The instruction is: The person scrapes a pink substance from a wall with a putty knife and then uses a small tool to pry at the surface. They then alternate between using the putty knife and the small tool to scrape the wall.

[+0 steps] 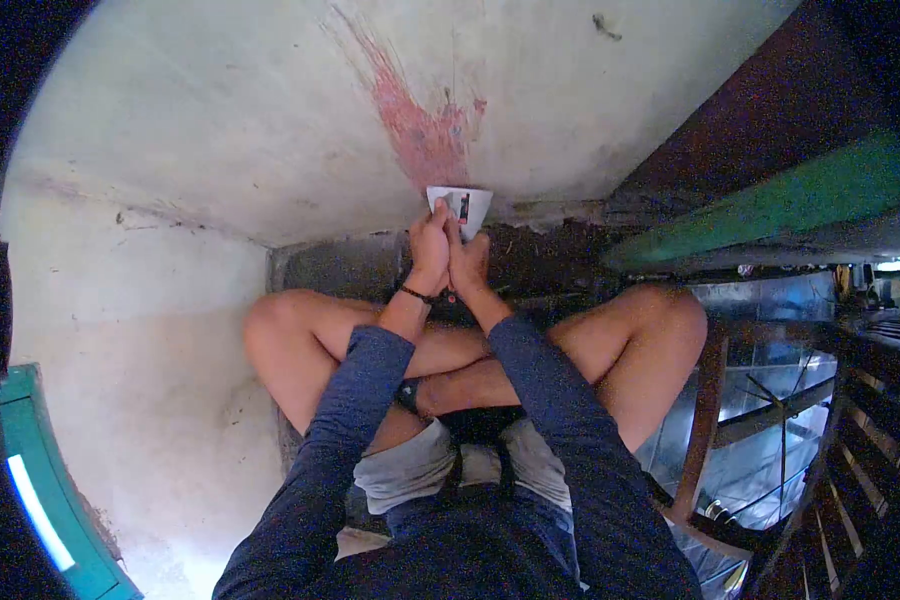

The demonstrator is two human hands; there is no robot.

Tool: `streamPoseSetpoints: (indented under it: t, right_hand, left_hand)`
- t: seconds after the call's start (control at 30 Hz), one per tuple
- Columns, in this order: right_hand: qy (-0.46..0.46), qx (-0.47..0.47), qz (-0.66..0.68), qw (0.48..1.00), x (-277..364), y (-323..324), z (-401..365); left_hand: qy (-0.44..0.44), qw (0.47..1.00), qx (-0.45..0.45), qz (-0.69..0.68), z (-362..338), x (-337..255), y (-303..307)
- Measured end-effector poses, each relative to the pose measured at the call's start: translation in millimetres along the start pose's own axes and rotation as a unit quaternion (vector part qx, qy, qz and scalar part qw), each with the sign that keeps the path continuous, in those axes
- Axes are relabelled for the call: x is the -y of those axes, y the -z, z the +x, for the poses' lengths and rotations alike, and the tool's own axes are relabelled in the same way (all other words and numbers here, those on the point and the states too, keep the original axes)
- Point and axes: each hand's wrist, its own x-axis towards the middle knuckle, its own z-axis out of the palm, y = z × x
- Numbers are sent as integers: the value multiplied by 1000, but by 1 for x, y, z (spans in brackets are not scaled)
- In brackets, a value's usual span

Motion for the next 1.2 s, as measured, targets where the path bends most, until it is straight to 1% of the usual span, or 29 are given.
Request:
streamPoseSetpoints:
  t: [0.07, 0.17, 0.27, 0.37, 0.43, 0.47, 0.57, 0.67, 0.7, 0.8, 0.83, 0.93, 1.03, 1.13, 1.2]
  right_hand:
    - [-47, 17, 24, 998, 8, 3, -6]
    - [34, 35, 49, 998, 4, 2, 0]
    - [50, -51, -44, 997, -2, -2, 2]
    - [-4, -34, -42, 999, 26, 5, -13]
    - [-4, -6, -46, 999, 9, 5, -1]
    - [-1, 7, -49, 999, 6, 5, 7]
    - [89, -47, -93, 991, 36, -2, 19]
    - [71, -41, -105, 991, 28, -2, 8]
    - [86, 8, 1, 996, 44, 2, -13]
    - [18, -16, -3, 1000, -8, -2, -1]
    - [-37, -23, -51, 998, -11, 0, 5]
    - [72, 0, 11, 997, 5, 5, 2]
    - [72, -103, -98, 987, 23, -1, 5]
    - [119, -6, 30, 992, 23, 3, -4]
    - [68, -49, -44, 995, 24, 2, -6]
  left_hand:
    - [5, 1000, -5, -3, -1, -5, -1]
    - [-5, 1000, -4, -28, -6, -12, -7]
    - [22, 1000, 9, -11, 2, -1, 2]
    - [31, 999, -3, -41, -2, -5, -3]
    - [21, 999, -11, -49, -7, -10, -7]
    - [14, 998, -13, -55, -8, -14, -11]
    - [-107, 992, 34, -64, 0, -44, -22]
    - [-95, 994, 55, -22, -5, -38, -8]
    - [-54, 997, 13, -44, -6, -27, -8]
    - [46, 998, -25, -33, -1, 3, 2]
    - [36, 999, -16, -10, 4, 14, 7]
    - [-3, 999, 0, -50, 2, 4, -5]
    - [-50, 994, 63, -69, -3, -27, -14]
    - [-10, 995, 41, -92, -4, -13, -9]
    - [15, 997, 23, -72, -5, -14, -7]
